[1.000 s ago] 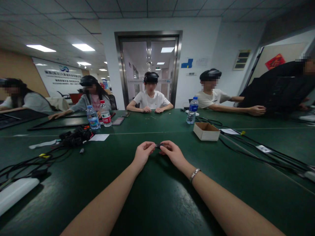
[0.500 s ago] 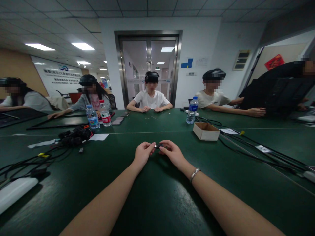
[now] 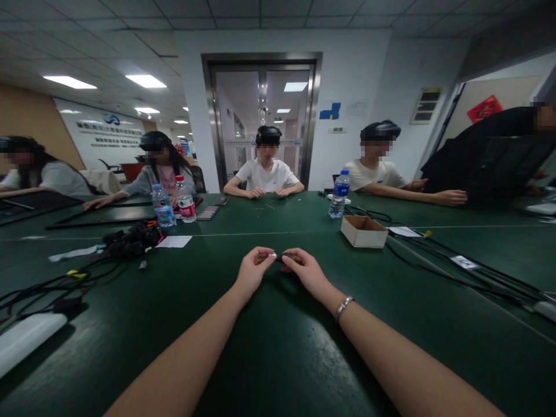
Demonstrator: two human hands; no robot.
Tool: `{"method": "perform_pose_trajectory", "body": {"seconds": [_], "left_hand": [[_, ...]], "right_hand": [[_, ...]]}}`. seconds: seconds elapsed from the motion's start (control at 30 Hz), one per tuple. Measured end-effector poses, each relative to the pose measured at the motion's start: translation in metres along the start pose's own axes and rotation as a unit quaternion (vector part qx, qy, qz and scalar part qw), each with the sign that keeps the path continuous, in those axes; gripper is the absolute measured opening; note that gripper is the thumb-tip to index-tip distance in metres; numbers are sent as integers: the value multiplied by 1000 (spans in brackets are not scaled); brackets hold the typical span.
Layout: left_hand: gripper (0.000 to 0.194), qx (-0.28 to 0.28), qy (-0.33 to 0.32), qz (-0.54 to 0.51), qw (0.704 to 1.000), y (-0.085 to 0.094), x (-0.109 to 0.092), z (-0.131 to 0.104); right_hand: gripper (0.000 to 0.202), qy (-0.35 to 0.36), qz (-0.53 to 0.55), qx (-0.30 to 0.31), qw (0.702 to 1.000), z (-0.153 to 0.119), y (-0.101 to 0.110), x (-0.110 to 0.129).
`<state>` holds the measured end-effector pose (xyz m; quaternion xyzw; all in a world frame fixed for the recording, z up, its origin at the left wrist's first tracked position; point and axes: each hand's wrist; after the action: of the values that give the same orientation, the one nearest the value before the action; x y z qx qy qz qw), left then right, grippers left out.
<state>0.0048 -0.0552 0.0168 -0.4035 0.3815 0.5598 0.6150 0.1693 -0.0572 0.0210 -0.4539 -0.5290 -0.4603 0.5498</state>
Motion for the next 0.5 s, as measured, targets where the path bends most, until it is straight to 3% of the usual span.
{"method": "perform_pose_trajectory", "body": {"seconds": [0.3,0.5], "left_hand": [[28,25,-5,-7,1000,1,-4,-1],[40,-19,8,6,1000,1,0,0]], "right_hand": [[43,4,-7,-4,1000,3,0,-4],[43,9,-13,-1,1000,5,0,-6]]}}
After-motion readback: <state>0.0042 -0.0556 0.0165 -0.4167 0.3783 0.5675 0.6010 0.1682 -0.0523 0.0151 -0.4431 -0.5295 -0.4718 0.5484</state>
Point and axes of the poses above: each hand's wrist, its own z-axis towards the middle knuckle, its own y-axis out of the back of the hand, x = y × z, and after that the axes turned 9 degrees about -y, right-handed
